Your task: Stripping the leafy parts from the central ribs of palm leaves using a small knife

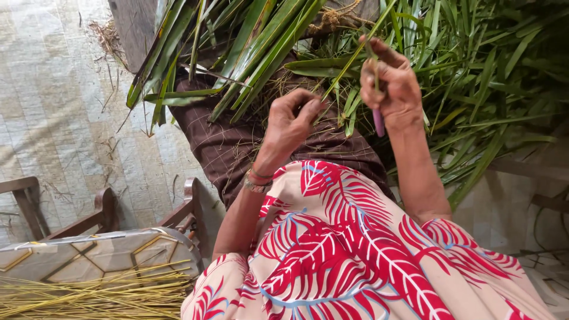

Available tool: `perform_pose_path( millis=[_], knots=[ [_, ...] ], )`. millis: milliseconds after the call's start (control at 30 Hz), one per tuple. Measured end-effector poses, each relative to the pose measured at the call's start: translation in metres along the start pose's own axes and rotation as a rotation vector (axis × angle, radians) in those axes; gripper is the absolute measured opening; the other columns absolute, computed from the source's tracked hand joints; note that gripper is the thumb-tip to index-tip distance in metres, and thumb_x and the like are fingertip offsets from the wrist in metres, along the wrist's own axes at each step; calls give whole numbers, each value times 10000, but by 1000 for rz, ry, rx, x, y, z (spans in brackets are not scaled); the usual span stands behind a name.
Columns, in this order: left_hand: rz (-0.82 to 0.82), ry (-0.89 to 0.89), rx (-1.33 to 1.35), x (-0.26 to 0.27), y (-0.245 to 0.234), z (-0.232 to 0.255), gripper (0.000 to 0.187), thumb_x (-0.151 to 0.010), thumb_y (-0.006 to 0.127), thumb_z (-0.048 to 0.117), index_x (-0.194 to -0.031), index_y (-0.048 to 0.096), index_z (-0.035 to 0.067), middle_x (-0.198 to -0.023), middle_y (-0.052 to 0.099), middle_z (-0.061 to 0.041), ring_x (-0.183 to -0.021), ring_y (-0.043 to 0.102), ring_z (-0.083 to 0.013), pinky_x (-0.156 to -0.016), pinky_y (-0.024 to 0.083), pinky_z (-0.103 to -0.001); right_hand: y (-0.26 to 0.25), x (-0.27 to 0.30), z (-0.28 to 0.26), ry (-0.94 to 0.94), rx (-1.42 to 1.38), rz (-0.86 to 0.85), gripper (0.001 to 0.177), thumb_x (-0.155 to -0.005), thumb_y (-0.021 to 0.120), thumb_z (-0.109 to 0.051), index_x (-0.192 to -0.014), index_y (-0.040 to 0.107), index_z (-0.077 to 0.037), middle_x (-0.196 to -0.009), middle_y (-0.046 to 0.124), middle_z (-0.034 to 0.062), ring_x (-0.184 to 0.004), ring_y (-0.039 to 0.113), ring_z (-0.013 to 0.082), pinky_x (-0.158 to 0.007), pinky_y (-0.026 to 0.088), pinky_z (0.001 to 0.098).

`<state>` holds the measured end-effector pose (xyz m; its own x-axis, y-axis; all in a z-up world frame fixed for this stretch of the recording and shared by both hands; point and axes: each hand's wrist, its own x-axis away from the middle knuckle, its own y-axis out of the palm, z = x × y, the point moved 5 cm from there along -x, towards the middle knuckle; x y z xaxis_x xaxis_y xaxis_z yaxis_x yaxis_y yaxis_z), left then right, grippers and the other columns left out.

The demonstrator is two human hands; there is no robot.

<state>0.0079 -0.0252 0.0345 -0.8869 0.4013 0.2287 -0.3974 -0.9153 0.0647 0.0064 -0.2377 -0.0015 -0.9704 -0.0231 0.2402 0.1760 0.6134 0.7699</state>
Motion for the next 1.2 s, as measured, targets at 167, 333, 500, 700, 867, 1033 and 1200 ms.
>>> perform_pose_path(
  millis=[167, 333, 500, 700, 867, 1033, 1200],
  knots=[
    [-101, -133, 130, 23, -40, -17, 126, -980, 646, 102, -996, 713, -4, -742, 646, -24, -546, 508, -41, -435, 370, -181, -53, -26, -26, -29, 16, -5, 287, -1044, 685, -15, -1324, 725, -62, -777, 732, 75, -427, 514, 113, -342, 419, 251],
    [-167, -214, 117, 46, -95, -25, 152, -988, 653, 144, -989, 714, 4, -603, 525, 43, -461, 402, -23, -381, 291, -187, -102, -38, -61, -79, 33, 54, 246, -1079, 685, -31, -1302, 759, -102, -819, 748, 62, -456, 574, 116, -357, 434, 239],
    [-62, -299, -56, 67, -156, -34, 81, -954, 674, 84, -980, 723, 25, -620, 576, 26, -459, 456, -28, -377, 325, -171, -189, -36, -116, -305, 2, 468, 101, -1104, 672, -51, -1129, 756, -1, -825, 750, 89, -455, 555, 123, -367, 454, 272],
    [-7, -148, -311, 48, -139, -22, 62, -951, 712, 96, -977, 731, 42, -608, 582, 4, -420, 433, -58, -345, 329, -190, -114, 3, -113, -520, 477, 159, 532, -908, 882, -316, -1362, 673, -134, -1059, 724, 12, -785, 678, 87, -501, 484, 169],
    [93, 175, -325, -3, -52, -17, 64, -942, 696, 65, -982, 732, 32, -748, 651, -71, -629, 581, -167, -559, 458, -296, 41, 30, 9, -3, 390, 157, 336, -954, 596, 52, -1265, 677, -46, -712, 677, 82, -408, 559, 73, -276, 439, 183],
    [157, 522, -515, -7, 2, 24, 49, -928, 657, 25, -967, 648, 53, -808, 568, -119, -748, 654, -341, -670, 541, -415, 31, 33, 69, 91, 204, 78, 286, -938, 625, 65, -1162, 679, -104, -575, 584, 132, -313, 472, 129, -239, 382, 228],
    [274, 580, -889, -8, 14, 11, 90, -962, 592, 55, -1024, 615, 117, -926, 553, -48, -739, 705, -295, -649, 607, -391, 19, 31, 70, 83, 110, 116, 288, -967, 635, 31, -1202, 700, -124, -564, 548, 194, -293, 390, 166, -206, 300, 285]
  ],
)
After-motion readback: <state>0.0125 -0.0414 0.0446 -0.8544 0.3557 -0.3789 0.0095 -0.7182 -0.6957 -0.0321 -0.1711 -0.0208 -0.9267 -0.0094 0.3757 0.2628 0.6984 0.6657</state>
